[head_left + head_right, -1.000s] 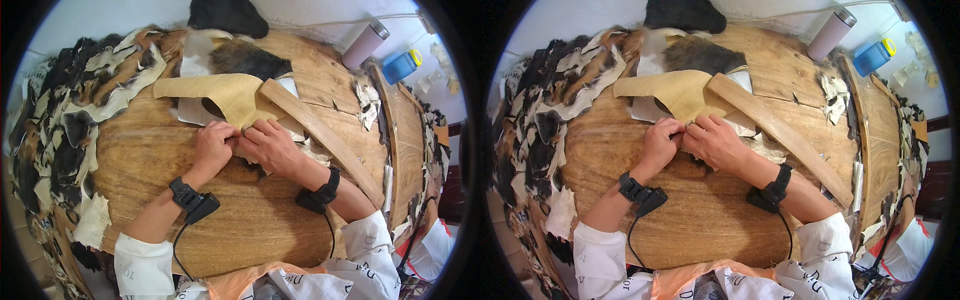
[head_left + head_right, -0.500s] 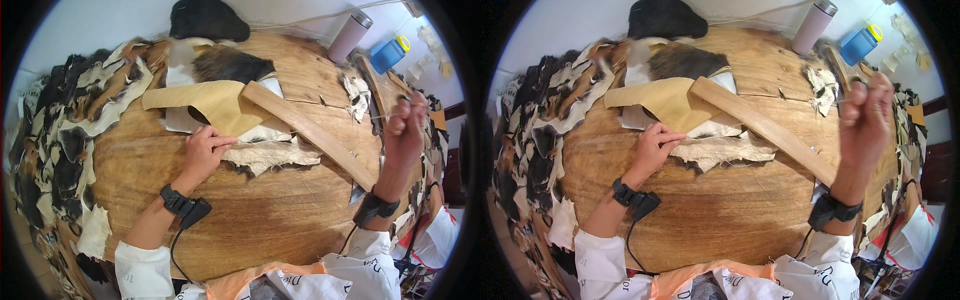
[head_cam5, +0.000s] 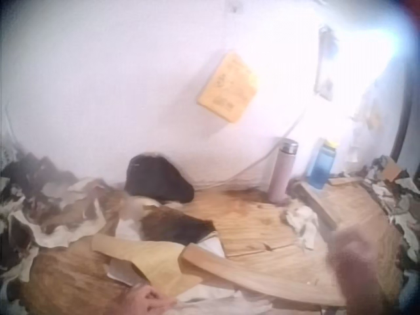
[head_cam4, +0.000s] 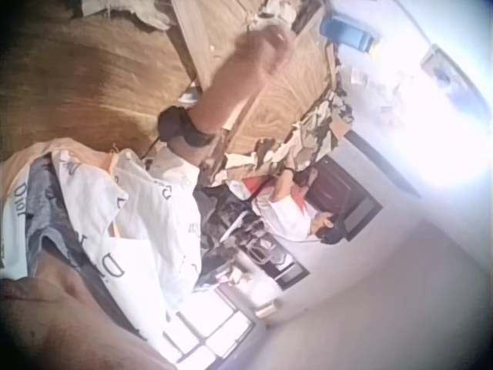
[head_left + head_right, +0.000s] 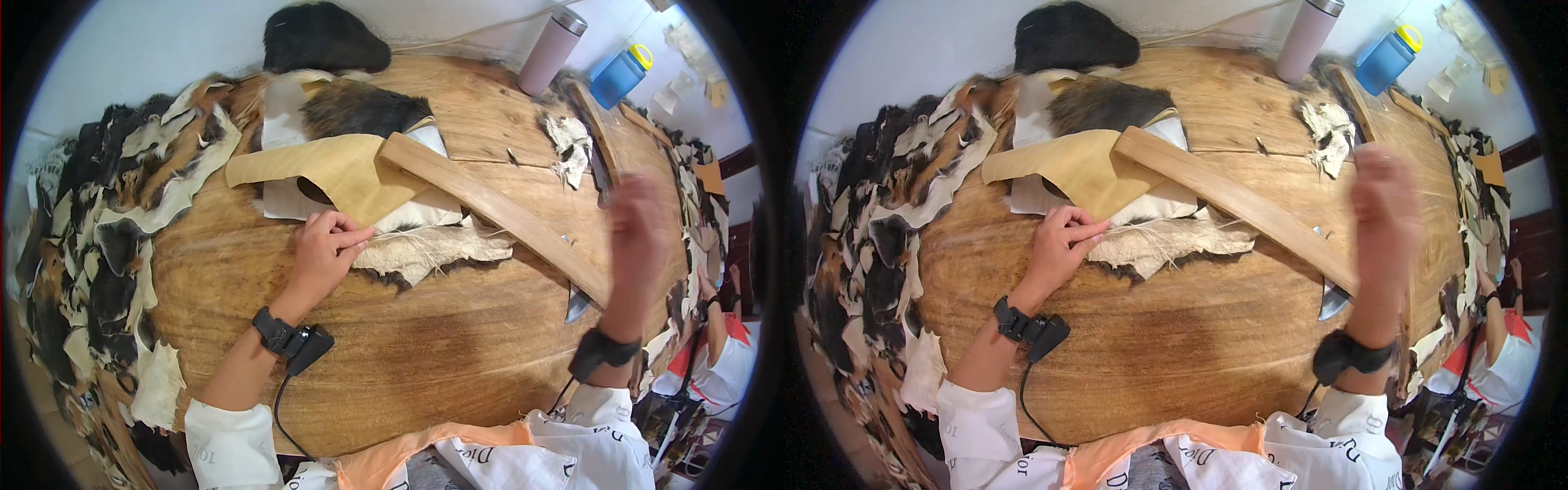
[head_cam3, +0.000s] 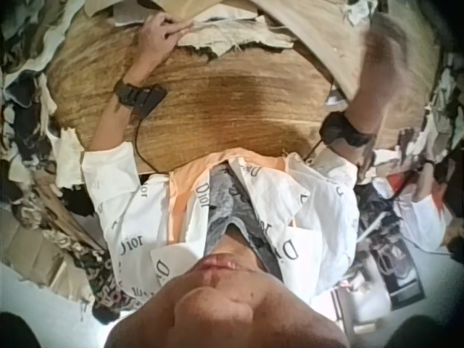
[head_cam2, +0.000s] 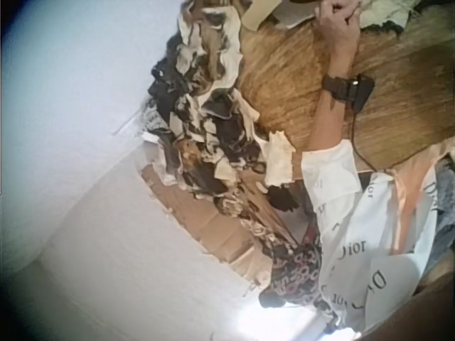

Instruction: Cutting and hand-sewing fur/animal skin pieces to assemble a garment.

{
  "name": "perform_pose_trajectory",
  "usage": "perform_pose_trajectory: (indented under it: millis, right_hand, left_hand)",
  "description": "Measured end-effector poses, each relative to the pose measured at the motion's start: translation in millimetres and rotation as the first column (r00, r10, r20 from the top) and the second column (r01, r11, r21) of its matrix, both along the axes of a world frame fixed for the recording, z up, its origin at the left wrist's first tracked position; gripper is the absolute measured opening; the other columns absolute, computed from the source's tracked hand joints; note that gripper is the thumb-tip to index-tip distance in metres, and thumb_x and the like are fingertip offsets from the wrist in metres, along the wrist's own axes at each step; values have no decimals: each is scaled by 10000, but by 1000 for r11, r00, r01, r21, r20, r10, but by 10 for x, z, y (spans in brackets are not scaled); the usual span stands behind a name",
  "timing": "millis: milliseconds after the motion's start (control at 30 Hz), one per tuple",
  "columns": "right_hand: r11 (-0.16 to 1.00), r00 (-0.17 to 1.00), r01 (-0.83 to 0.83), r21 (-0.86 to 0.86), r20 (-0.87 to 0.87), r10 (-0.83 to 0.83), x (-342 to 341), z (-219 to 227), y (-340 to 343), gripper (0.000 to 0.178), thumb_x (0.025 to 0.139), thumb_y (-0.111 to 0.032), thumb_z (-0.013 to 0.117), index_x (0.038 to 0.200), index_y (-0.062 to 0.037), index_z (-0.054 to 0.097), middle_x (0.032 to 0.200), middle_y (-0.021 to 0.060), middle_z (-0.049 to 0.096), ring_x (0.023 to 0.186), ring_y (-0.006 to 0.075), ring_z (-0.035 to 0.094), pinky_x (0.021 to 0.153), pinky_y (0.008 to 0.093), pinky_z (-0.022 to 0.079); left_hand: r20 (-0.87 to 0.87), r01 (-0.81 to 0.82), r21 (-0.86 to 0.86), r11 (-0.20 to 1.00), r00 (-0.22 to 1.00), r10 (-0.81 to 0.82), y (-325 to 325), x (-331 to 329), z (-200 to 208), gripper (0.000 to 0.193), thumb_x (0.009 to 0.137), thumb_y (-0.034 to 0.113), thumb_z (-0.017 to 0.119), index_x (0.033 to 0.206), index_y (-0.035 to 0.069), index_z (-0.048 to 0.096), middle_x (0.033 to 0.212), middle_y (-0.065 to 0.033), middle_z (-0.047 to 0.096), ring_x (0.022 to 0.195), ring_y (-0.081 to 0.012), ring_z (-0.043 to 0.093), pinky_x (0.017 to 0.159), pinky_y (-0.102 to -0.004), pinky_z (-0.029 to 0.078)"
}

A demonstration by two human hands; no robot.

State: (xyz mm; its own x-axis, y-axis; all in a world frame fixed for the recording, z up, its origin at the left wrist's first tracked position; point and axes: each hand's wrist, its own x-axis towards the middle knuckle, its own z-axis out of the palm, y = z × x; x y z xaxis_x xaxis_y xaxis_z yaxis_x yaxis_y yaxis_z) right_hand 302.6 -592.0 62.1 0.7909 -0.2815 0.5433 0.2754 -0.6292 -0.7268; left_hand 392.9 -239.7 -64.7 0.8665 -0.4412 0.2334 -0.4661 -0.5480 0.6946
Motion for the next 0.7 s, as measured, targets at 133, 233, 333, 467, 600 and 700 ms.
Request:
perform_pose_trajectory:
  millis: [133,233,333,467,600,700]
  right_hand:
    - [862,810,-507,-8,-345,473,302,-487,1036,171,752,56,525,852,-32,631,805,94,577,697,202,588,598,310,471]
    - [837,837,-514,-189,-323,441,452,-754,1383,108,716,21,568,812,-11,607,792,112,533,718,283,562,619,354,471]
    - [715,875,-481,-508,-226,428,611,-987,1506,45,713,-66,554,712,-22,545,801,95,493,788,258,518,657,349,470]
    - [678,855,-510,-529,-225,467,680,-1072,1538,46,707,-74,552,715,-29,552,801,86,495,787,248,525,666,345,471]
    - [634,848,-518,-574,-244,471,699,-999,1533,43,699,-76,554,709,-34,551,805,84,491,783,239,518,666,334,464]
    - [633,854,-506,-586,-240,461,591,-889,1484,54,693,-79,565,714,-32,549,800,89,488,770,243,510,657,339,458]
  left_hand:
    - [19,3,57,998,1000,-4,12,-21,-27,185,756,166,684,928,215,731,835,34,544,822,-156,490,784,-324,369]
    - [20,2,52,999,1000,-3,8,-25,13,178,761,169,680,924,218,730,838,38,545,826,-154,492,780,-327,366]
    - [71,13,67,998,997,-17,-11,-10,18,212,743,132,683,938,203,727,840,15,551,811,-172,503,748,-317,402]
    - [104,3,94,996,994,-13,2,-10,14,249,723,104,690,955,188,724,838,-9,556,789,-189,512,722,-306,436]
    - [118,-6,124,992,993,-9,5,-14,27,246,726,96,683,950,190,725,836,-8,555,791,-187,513,720,-302,435]
    - [88,-3,119,993,996,-8,17,-19,59,242,733,89,671,948,185,725,838,-10,555,792,-182,514,722,-300,435]
